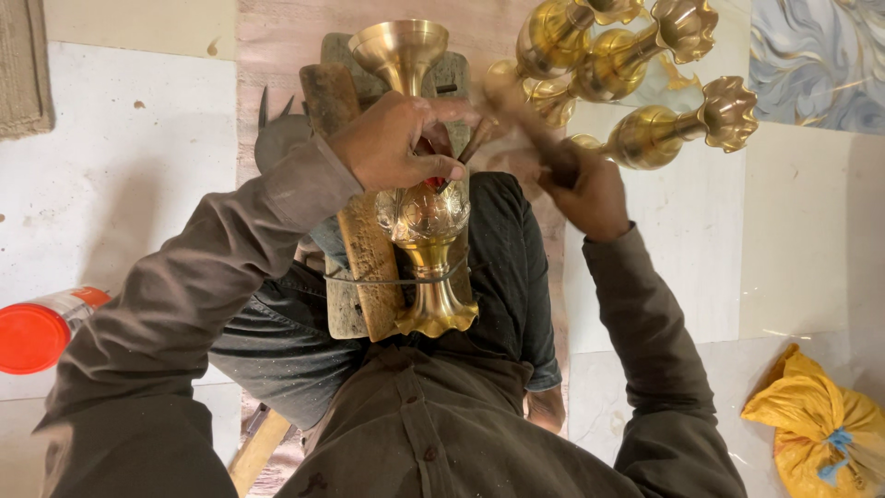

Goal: The person sits cross-legged on the floor with a brass vase clamped to a wooden board on their lap. They hold a chisel against the vase's etched surface and strike it with a wooden mallet, engraving decorative patterns, repositioning the chisel repeatedly across the surface.

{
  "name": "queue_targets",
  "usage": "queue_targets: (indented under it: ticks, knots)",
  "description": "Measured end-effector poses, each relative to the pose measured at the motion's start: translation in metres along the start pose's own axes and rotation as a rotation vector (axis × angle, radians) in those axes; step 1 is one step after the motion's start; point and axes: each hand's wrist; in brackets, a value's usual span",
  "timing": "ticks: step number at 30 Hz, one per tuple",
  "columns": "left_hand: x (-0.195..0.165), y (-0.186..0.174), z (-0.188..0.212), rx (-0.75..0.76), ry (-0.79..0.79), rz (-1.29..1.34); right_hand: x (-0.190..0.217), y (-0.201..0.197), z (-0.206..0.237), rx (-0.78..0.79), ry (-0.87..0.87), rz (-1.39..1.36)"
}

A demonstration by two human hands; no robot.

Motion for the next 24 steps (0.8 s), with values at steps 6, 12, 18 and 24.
queue_targets:
  ticks: [6,12,18,24]
  knots:
    - [0.003,0.001,-0.001,-0.031,0.087,0.025,0.012,-0.010,-0.015,0.043,-0.025,-0.322]
    - [0.009,0.002,-0.005,0.031,0.010,-0.012,0.033,0.002,-0.013,-0.052,0.220,-0.812]
    - [0.005,-0.003,-0.007,0.105,-0.043,-0.066,0.037,-0.003,-0.010,-0.099,0.191,-0.752]
    - [0.003,-0.008,-0.011,0.068,0.084,-0.029,0.024,-0.006,-0.003,-0.109,0.161,-0.502]
Point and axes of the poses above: each hand's wrist, its own z-axis away from the middle knuckle, its own y-axis out of the palm, x = y × z, and after that the axes turned 13 degrees about -z, right-handed
